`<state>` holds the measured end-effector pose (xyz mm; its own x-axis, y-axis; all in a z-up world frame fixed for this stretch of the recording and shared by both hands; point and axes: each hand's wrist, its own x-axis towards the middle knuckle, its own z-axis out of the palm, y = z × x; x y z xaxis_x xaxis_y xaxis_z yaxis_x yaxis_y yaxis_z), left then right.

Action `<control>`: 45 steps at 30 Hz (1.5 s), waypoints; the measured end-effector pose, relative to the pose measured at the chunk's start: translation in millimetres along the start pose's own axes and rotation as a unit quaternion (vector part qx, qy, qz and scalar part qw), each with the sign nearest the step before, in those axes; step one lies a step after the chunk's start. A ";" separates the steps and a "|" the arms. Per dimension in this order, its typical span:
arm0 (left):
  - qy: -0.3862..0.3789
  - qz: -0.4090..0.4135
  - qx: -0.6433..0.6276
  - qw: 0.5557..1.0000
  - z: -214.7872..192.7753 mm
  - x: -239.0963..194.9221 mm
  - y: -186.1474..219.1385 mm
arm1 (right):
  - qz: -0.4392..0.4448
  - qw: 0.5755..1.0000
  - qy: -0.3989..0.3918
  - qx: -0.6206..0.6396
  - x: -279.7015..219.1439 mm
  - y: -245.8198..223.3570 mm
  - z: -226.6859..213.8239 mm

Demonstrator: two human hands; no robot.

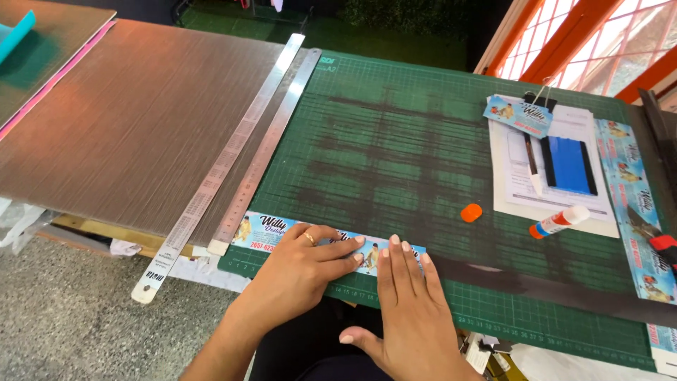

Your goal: Applying glue to small printed labels and adhering them to a paper strip on a cutting mat

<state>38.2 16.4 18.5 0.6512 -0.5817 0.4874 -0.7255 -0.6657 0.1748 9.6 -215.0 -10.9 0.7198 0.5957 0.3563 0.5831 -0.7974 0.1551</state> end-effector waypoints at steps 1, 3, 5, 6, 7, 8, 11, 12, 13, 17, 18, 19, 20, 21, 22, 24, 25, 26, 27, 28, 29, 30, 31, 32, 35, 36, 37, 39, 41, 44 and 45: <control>-0.004 -0.004 0.000 1.000 0.9 -0.9 0.3 | 0.007 1.000 -0.004 -0.017 -4.2 1.3 0.8; 0.001 0.000 0.004 1.000 0.8 1.0 0.0 | 0.018 1.000 -0.004 -0.017 -6.5 3.4 3.2; 0.006 0.003 0.009 1.000 0.6 0.4 0.7 | 0.028 0.999 -0.003 -0.016 -9.1 4.6 3.3; 0.004 0.002 0.010 1.000 0.6 -0.4 0.8 | 0.028 1.000 -0.003 -0.010 -9.7 5.6 2.5; 0.001 0.001 0.012 1.000 0.4 -1.2 0.8 | 0.028 1.000 -0.002 -0.004 -10.1 6.5 1.8; 0.002 0.004 0.013 1.000 0.7 -1.8 0.7 | 0.030 1.000 0.000 -0.006 -11.3 19.9 -6.3; -0.011 0.001 0.016 1.000 -1.6 -0.9 -3.5 | 0.124 0.983 0.063 0.123 -20.9 72.5 -28.2; 0.000 -0.011 0.010 1.000 -4.1 -0.7 -6.1 | 0.148 0.963 0.194 0.118 -28.1 98.8 -33.7; 0.008 -0.029 0.001 1.000 -6.0 -4.4 -5.4 | 0.170 0.926 0.317 0.114 -38.3 123.2 -39.4; 0.017 -0.062 -0.006 0.998 -18.7 -15.7 -17.7 | 0.312 0.892 0.263 0.193 -52.8 181.6 -36.0; 0.014 -0.084 -0.016 0.996 -21.2 -15.3 -19.2 | 0.341 0.881 0.206 0.254 -49.4 195.5 -33.1; 0.005 -0.110 -0.031 0.994 -23.3 -19.9 -16.6 | 0.369 0.863 0.140 0.315 -50.6 205.9 -29.9; 0.003 -0.111 -0.032 0.993 -22.0 -15.9 -13.3 | 0.371 0.862 0.138 0.316 -42.6 207.3 -31.1; 0.019 -0.096 0.000 0.995 -20.6 -12.4 -9.5 | 0.399 0.847 0.087 0.340 -33.7 209.2 -31.8; 0.035 -0.081 0.033 0.996 -19.5 -8.8 -5.9 | 0.426 0.828 0.037 0.363 -24.5 210.9 -32.5; 0.042 -0.068 0.033 0.996 -13.1 -0.3 7.1 | 0.436 0.825 0.011 0.359 -14.1 207.8 -38.2; 0.048 -0.053 0.031 0.997 -9.7 4.9 13.1 | 0.446 0.822 -0.015 0.354 -8.7 206.7 -41.4; 0.049 -0.053 0.032 0.997 -6.5 8.6 18.2 | 0.445 0.823 -0.015 0.354 -8.0 206.8 -41.4; 0.042 -0.029 0.030 0.998 -3.1 11.4 24.1 | 0.452 0.824 -0.017 0.340 -8.4 206.1 -41.2; 0.034 -0.006 0.028 0.999 0.5 14.6 29.9 | 0.459 0.826 -0.020 0.327 -8.7 205.8 -40.8; 0.033 -0.004 0.027 0.999 4.0 12.7 32.2 | 0.461 0.825 -0.019 0.326 -15.1 205.9 -40.1; 0.031 -0.012 0.035 0.999 7.6 11.3 34.4 | 0.389 0.871 0.007 0.299 -21.3 206.4 -39.3; 0.029 -0.018 0.043 0.998 11.0 11.3 34.7 | 0.315 0.910 0.035 0.269 -26.5 207.5 -38.4; 0.029 -0.014 0.043 0.999 12.0 10.7 34.6 | 0.317 0.909 0.037 0.267 -28.9 203.9 -42.8; 0.001 -0.039 0.088 0.995 15.7 6.8 36.2 | 0.300 0.908 0.065 0.284 -36.9 189.0 -50.8; -0.004 -0.041 0.102 0.994 17.5 6.6 36.7 | 0.327 0.869 0.099 0.357 -37.2 183.5 -50.9; -0.007 -0.042 0.118 0.992 19.3 7.2 36.6 | 0.350 0.824 0.134 0.425 -36.1 179.0 -51.4; -0.019 -0.040 0.127 0.991 23.0 5.2 35.6 | 0.355 0.812 0.095 0.453 -28.1 173.0 -43.2; -0.030 -0.038 0.139 0.989 24.9 4.1 34.3 | 0.357 0.799 0.058 0.481 -18.5 164.6 -40.6; -0.037 -0.045 0.143 0.988 26.5 3.7 31.7 | 0.284 0.889 -0.102 0.344 -4.5 154.2 -42.0; -0.042 -0.046 0.145 0.988 27.5 2.9 31.0 | 0.256 0.910 -0.161 0.284 -2.2 154.2 -40.6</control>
<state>23.7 -18.7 1.8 0.7364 -0.5408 0.4065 -0.5760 -0.8164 -0.0426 82.6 -343.1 49.6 0.9715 0.2309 -0.0541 0.1757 -0.8539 -0.4899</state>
